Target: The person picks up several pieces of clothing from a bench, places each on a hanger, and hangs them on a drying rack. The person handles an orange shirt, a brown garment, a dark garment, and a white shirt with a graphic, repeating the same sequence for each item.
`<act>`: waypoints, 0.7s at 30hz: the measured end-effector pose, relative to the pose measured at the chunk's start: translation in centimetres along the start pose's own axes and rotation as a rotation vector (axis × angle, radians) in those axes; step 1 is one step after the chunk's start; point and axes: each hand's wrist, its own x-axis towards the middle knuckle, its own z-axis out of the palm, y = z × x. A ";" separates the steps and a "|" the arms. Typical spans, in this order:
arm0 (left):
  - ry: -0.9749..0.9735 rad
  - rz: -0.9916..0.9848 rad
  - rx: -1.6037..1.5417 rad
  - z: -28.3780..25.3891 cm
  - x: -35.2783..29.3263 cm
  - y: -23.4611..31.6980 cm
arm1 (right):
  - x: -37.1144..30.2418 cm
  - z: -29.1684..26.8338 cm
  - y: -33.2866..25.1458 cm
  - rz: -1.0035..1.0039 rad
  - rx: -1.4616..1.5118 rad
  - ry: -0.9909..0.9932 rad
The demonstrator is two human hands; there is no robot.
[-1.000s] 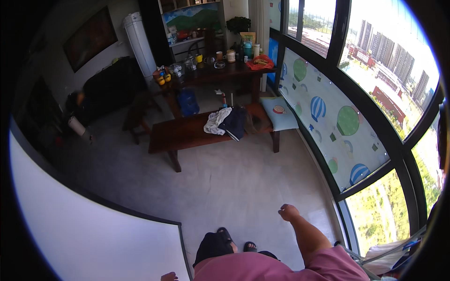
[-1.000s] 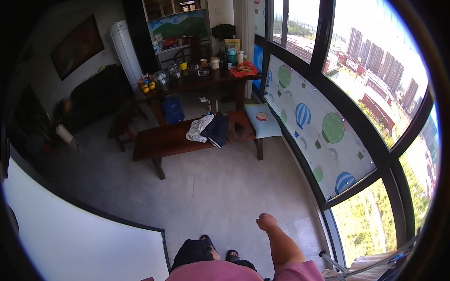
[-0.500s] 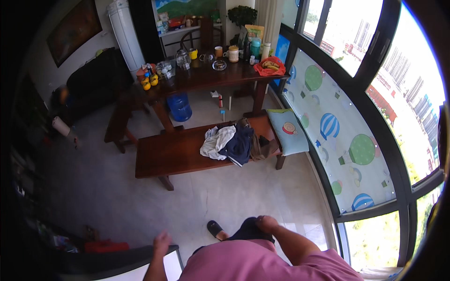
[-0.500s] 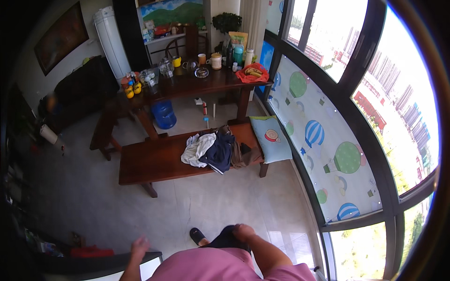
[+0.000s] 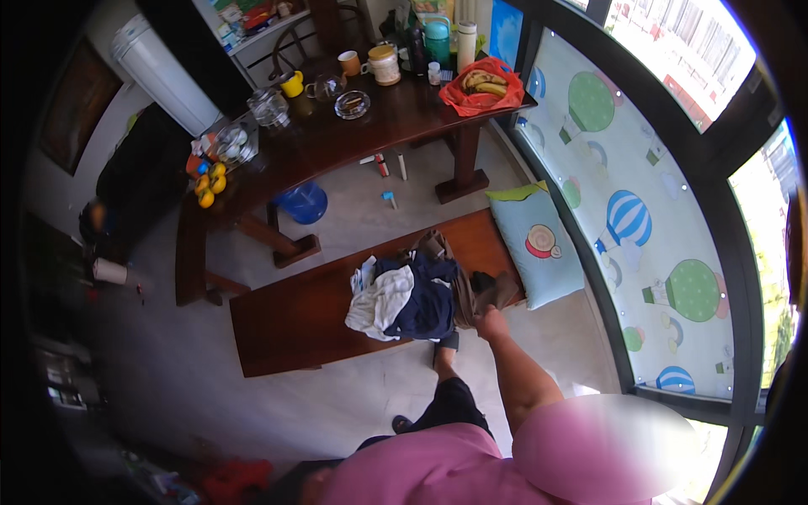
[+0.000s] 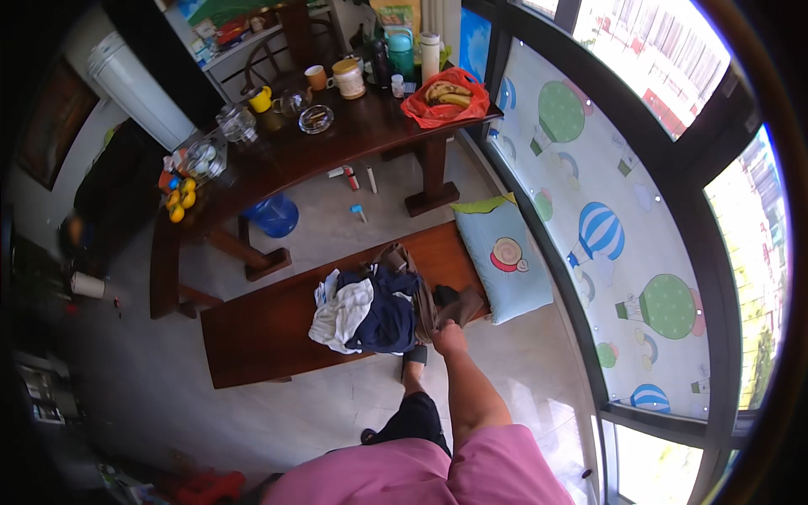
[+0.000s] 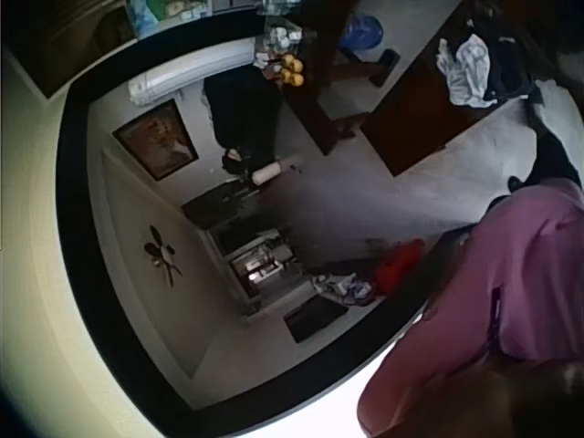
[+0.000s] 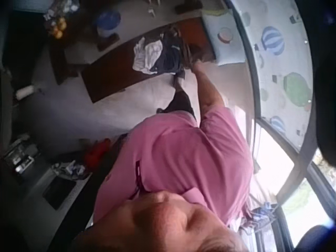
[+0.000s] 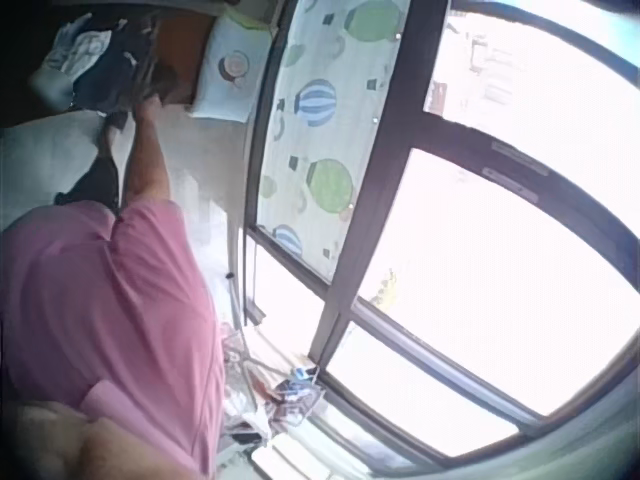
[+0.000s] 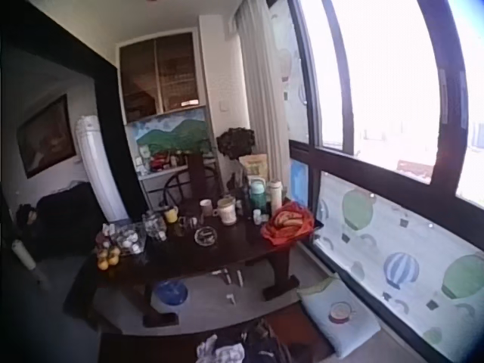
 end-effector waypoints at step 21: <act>-0.213 0.445 0.583 9.3 0.1 33.3 | 9.8 -14.8 -16.6 -0.204 0.675 0.108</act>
